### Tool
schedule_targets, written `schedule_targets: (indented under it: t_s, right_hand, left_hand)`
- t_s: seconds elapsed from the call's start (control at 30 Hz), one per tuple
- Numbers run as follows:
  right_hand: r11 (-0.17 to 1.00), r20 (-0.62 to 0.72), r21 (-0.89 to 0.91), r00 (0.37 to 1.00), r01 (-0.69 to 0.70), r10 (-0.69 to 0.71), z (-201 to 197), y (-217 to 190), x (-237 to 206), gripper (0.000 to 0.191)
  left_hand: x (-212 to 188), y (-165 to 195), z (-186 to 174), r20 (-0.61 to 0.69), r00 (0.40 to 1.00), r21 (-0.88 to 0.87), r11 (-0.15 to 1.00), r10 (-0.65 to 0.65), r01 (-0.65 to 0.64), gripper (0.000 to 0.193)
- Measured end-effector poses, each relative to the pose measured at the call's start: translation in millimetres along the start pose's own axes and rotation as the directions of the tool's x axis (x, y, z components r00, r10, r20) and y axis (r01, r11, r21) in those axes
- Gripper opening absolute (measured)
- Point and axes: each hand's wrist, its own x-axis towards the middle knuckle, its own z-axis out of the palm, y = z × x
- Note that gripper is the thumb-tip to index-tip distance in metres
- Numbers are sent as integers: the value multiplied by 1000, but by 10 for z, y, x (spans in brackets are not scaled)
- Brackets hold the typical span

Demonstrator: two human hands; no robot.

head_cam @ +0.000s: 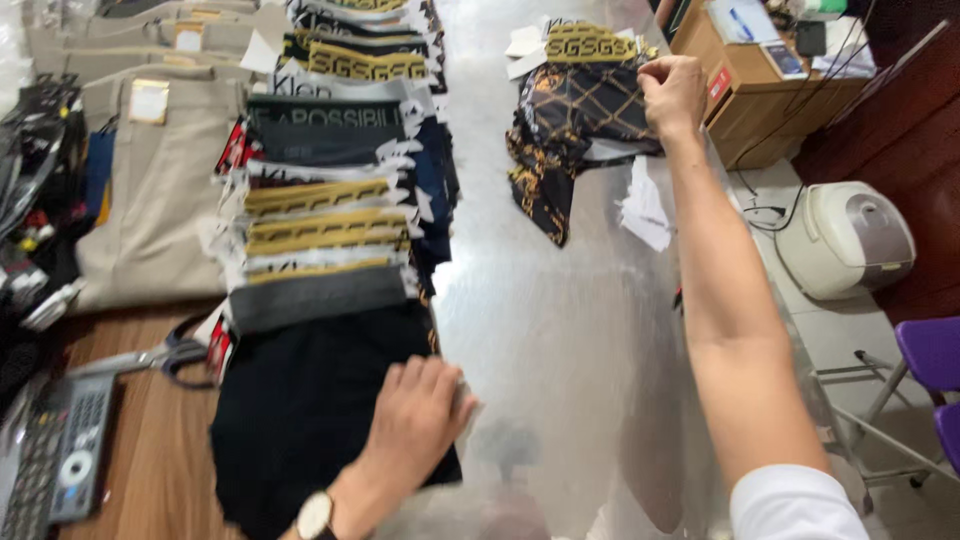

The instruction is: The person uses red-handled pliers to trim small white paper tags from the waistbands of several pairs of men's underwear. They handle each garment one at a time, trim the tag, and place the finished item on a growing stack.

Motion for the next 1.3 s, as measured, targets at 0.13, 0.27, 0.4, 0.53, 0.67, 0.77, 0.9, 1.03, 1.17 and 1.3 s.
schedule_targets:
  t_s: [0.13,0.27,0.4,0.53,0.67,0.77,0.9,1.03,1.17,1.3]
  right_hand:
    - [1000,-35,-25,999,6,-7,277,254,402,9]
    - [989,-22,-145,1000,2,-5,536,405,637,15]
    - [946,85,-263,972,-190,219,675,480,749,22]
    - [988,85,-125,991,-90,101,731,596,824,19]
    - [996,109,-44,991,-76,80,760,696,882,24]
    - [999,141,-30,990,-20,24,754,729,880,29]
    - [997,154,15,985,78,-79,729,731,838,21]
    - [936,-26,134,945,326,-325,673,613,807,10]
    - [849,-41,154,862,505,-506,400,212,899,11]
    - [800,-86,293,847,524,-524,-197,-402,780,22]
  left_hand:
    - [-80,-99,171,-66,998,-41,999,8,-10,27]
    - [-183,-257,402,-72,995,1,997,76,-77,28]
    - [-326,-416,684,-89,987,135,983,135,-122,32]
    - [-453,-516,890,-122,978,207,968,171,-143,33]
    - [-525,-539,975,-125,979,196,972,159,-133,35]
    - [-519,-563,982,-157,968,221,963,193,-156,35]
    - [-443,-558,947,-193,959,222,961,208,-163,34]
    - [-394,-441,774,-130,980,175,976,152,-128,31]
    - [-263,-331,486,-89,992,-15,996,88,-90,30]
    - [-63,-174,73,-227,972,-133,986,68,-100,34]
